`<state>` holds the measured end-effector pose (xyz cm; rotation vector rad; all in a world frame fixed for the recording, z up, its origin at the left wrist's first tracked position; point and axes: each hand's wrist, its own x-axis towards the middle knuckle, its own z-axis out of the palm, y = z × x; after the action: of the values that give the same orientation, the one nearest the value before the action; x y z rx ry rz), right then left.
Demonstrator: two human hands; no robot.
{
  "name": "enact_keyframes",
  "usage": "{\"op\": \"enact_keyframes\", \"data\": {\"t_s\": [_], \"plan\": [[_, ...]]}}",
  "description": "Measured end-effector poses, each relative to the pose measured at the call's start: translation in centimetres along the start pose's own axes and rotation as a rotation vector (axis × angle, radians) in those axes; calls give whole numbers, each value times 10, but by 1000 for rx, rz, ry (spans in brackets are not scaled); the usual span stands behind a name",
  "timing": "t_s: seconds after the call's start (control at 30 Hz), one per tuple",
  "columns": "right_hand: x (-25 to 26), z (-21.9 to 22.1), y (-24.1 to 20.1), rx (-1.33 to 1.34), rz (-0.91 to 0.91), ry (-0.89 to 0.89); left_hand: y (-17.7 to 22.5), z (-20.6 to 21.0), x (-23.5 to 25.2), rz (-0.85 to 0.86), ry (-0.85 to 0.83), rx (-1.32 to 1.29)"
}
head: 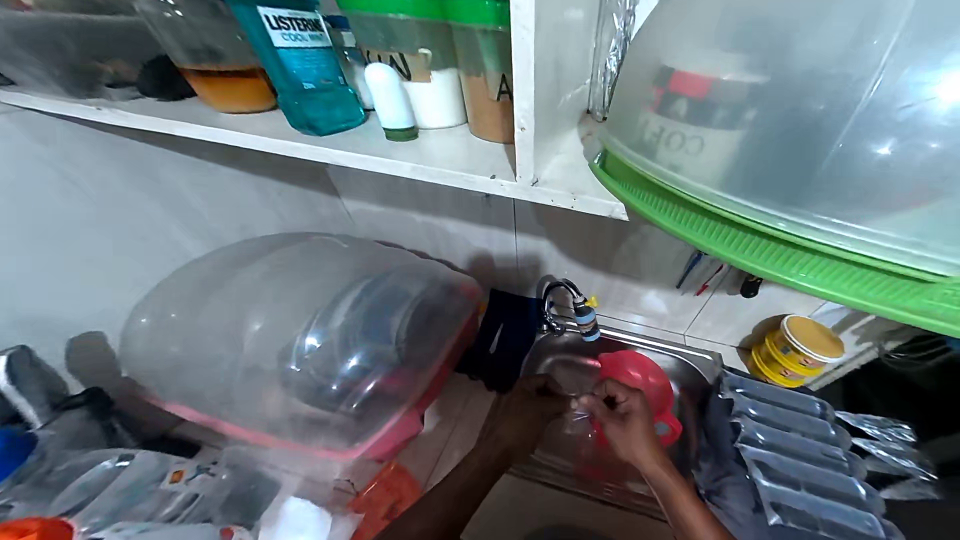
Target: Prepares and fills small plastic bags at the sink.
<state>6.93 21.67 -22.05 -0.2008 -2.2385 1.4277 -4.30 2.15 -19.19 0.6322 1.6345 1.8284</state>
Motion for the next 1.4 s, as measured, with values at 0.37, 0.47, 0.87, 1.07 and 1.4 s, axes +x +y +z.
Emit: {"op": "enact_keyframes", "data": {"t_s": [0.37,0.47,0.87,1.07,1.4], "plan": [[-36,-6,18,-770,111,153,-44,40,-25,580,57,1090],[-41,-1,12,-721,207,-14,-40,39,-18,602,49,1113],[-52,-37,8,-107,-3,178,13,-6,-14,338,-180,624],[-89,-123,202,-267,269,504,52,-45,-6,244,-108,821],[-57,-71,226,296,362,596,26,-31,42,107,-93,952]]}}
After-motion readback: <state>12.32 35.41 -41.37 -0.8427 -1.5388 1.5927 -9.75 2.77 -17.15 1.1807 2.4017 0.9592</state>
